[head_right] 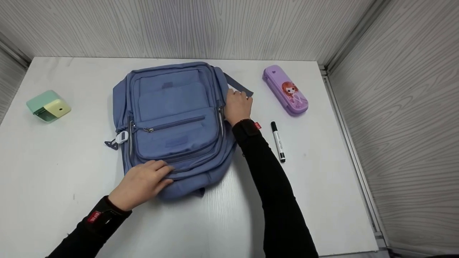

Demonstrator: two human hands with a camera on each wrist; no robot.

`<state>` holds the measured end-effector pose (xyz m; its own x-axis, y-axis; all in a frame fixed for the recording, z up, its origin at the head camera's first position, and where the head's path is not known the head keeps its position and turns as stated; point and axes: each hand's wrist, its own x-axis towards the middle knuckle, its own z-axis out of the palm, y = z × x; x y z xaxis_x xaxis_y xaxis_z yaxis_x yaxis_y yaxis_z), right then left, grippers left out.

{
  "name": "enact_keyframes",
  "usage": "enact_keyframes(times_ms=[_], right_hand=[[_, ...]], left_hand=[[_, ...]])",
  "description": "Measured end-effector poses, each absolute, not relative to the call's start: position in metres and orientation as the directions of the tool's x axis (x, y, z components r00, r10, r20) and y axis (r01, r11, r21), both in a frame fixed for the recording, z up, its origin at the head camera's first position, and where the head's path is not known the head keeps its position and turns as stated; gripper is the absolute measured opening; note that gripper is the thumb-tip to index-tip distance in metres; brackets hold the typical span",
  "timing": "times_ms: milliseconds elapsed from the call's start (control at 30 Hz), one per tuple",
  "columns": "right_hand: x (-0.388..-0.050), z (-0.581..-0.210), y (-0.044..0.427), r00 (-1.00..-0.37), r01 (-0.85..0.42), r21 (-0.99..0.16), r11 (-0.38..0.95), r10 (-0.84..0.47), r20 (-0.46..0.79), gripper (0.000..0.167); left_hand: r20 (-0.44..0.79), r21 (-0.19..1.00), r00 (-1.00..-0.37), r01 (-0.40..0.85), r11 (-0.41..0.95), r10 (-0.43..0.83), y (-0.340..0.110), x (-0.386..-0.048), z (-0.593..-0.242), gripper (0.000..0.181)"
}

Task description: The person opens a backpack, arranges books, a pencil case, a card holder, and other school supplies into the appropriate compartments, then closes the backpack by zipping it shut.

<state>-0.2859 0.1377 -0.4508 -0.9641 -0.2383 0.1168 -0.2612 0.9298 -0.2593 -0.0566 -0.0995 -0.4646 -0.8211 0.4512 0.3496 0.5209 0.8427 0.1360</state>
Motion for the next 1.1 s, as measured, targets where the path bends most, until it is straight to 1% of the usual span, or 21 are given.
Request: enact_keyframes(times_ms=[67,133,233,333,400,433,533,633,733,833,933,1100], right_hand=[[-0.283,-0.452,0.141,-0.965,-0.263,-0.284,0.922,-0.247,0.091,0.018],[-0.280,-0.453,0.146,-0.967,-0.255,-0.312,0.915,-0.245,0.073,0.022],[-0.275,-0.454,0.152,-0.969,-0.244,-0.347,0.905,-0.240,0.055,0.033],[-0.267,-0.452,0.155,-0.964,-0.264,-0.350,0.899,-0.256,0.070,0.045],[-0.258,-0.451,0.155,-0.951,-0.309,-0.353,0.883,-0.289,0.108,0.048],[-0.253,-0.449,0.155,-0.940,-0.342,-0.358,0.869,-0.314,0.135,0.047],[-0.232,-0.446,0.152,-0.876,-0.481,-0.368,0.796,-0.424,0.228,0.038],[-0.205,-0.444,0.149,-0.778,-0.629,-0.355,0.692,-0.559,0.287,0.029],[-0.179,-0.444,0.147,-0.674,-0.736,-0.343,0.584,-0.676,0.297,0.020],[-0.157,-0.445,0.148,-0.583,-0.806,-0.326,0.494,-0.759,0.291,0.016],[-0.144,-0.449,0.148,-0.529,-0.845,-0.279,0.456,-0.791,0.308,0.016],[-0.138,-0.456,0.146,-0.498,-0.865,-0.161,0.476,-0.775,0.388,0.015]], left_hand=[[0.316,0.173,-0.842,0.505,0.846,0.438,-0.103,-0.056,-0.463,0.018],[0.287,0.205,-0.857,0.491,0.847,0.427,-0.106,-0.056,-0.462,0.013],[0.253,0.253,-0.876,0.469,0.846,0.411,-0.108,-0.057,-0.460,0.013],[0.254,0.270,-0.884,0.453,0.850,0.391,-0.110,-0.059,-0.459,0.011],[0.265,0.268,-0.887,0.445,0.854,0.379,-0.111,-0.061,-0.459,0.008],[0.272,0.266,-0.887,0.442,0.857,0.373,-0.111,-0.061,-0.459,0.006],[0.290,0.257,-0.885,0.438,0.862,0.363,-0.110,-0.063,-0.459,0.007],[0.324,0.242,-0.874,0.446,0.862,0.361,-0.109,-0.064,-0.461,0.007],[0.373,0.223,-0.853,0.465,0.857,0.365,-0.109,-0.065,-0.461,0.010],[0.416,0.212,-0.832,0.482,0.850,0.367,-0.110,-0.065,-0.459,0.011],[0.453,0.212,-0.815,0.492,0.845,0.361,-0.111,-0.066,-0.456,0.009],[0.498,0.188,-0.791,0.499,0.846,0.356,-0.111,-0.066,-0.453,0.008]])
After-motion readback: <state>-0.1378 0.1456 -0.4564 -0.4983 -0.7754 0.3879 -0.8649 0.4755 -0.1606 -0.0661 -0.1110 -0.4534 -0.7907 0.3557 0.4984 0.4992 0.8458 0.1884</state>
